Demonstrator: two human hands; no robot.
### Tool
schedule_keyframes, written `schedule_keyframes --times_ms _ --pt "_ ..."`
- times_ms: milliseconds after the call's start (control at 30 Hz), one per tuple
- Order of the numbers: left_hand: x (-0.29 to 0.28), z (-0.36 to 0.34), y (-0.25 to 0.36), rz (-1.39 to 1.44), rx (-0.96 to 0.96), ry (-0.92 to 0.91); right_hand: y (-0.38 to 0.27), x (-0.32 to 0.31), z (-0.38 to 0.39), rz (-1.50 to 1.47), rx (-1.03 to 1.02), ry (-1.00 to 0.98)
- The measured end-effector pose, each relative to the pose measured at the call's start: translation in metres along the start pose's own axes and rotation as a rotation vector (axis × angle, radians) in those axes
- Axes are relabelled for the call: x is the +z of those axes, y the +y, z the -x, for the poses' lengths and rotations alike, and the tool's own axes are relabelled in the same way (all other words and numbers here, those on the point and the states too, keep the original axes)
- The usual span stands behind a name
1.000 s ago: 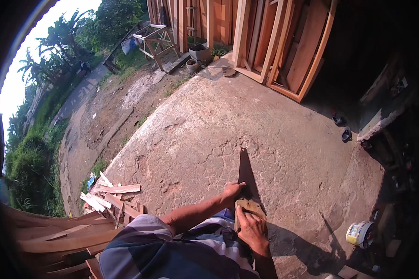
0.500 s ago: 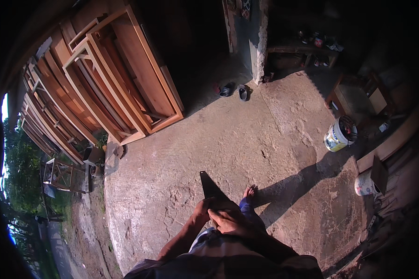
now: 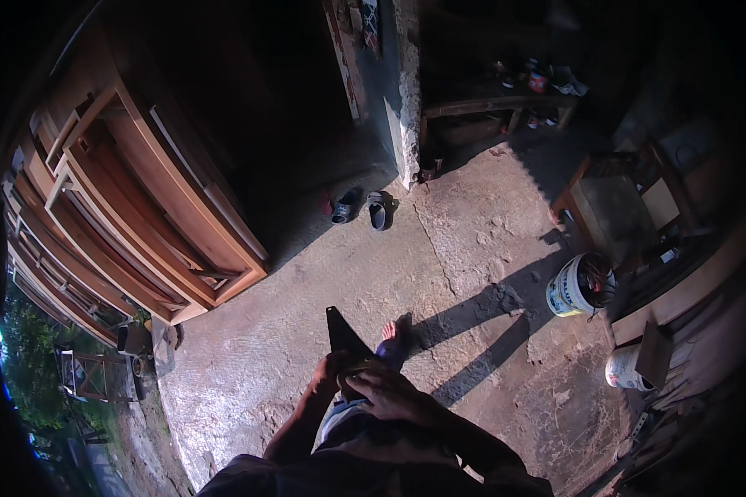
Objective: The person marks a wooden plank with a pencil, then uses a hand saw to cut the plank. After cutting, the person retrieves another plank from a stack and places it on the workbench.
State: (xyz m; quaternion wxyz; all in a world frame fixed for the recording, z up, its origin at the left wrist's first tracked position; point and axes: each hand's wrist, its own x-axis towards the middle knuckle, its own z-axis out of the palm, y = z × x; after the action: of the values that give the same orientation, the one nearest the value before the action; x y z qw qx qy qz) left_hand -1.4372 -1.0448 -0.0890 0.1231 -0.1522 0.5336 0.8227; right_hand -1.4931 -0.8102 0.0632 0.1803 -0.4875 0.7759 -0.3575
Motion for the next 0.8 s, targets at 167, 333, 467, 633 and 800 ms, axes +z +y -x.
schedule_keyframes --times_ms 167,333,467,633,800 --pt "0.015 -0.176 0.036 0.002 -0.137 0.121 0.117 -0.116 -0.057 -0.067 0.092 0.224" --pt "0.069 -0.320 0.109 0.281 -0.386 0.243 0.210 -0.243 -0.087 -0.136 0.338 0.469" --pt "0.111 -0.421 0.145 0.103 -0.390 0.231 0.273 -0.325 -0.112 -0.015 0.387 0.478" --pt "0.159 -0.565 0.106 -0.149 -0.258 0.056 0.365 -0.415 -0.140 0.056 0.252 0.274" --pt "0.225 -0.683 0.082 -0.071 -0.236 0.142 0.523 -0.482 -0.158 -0.188 0.198 0.328"
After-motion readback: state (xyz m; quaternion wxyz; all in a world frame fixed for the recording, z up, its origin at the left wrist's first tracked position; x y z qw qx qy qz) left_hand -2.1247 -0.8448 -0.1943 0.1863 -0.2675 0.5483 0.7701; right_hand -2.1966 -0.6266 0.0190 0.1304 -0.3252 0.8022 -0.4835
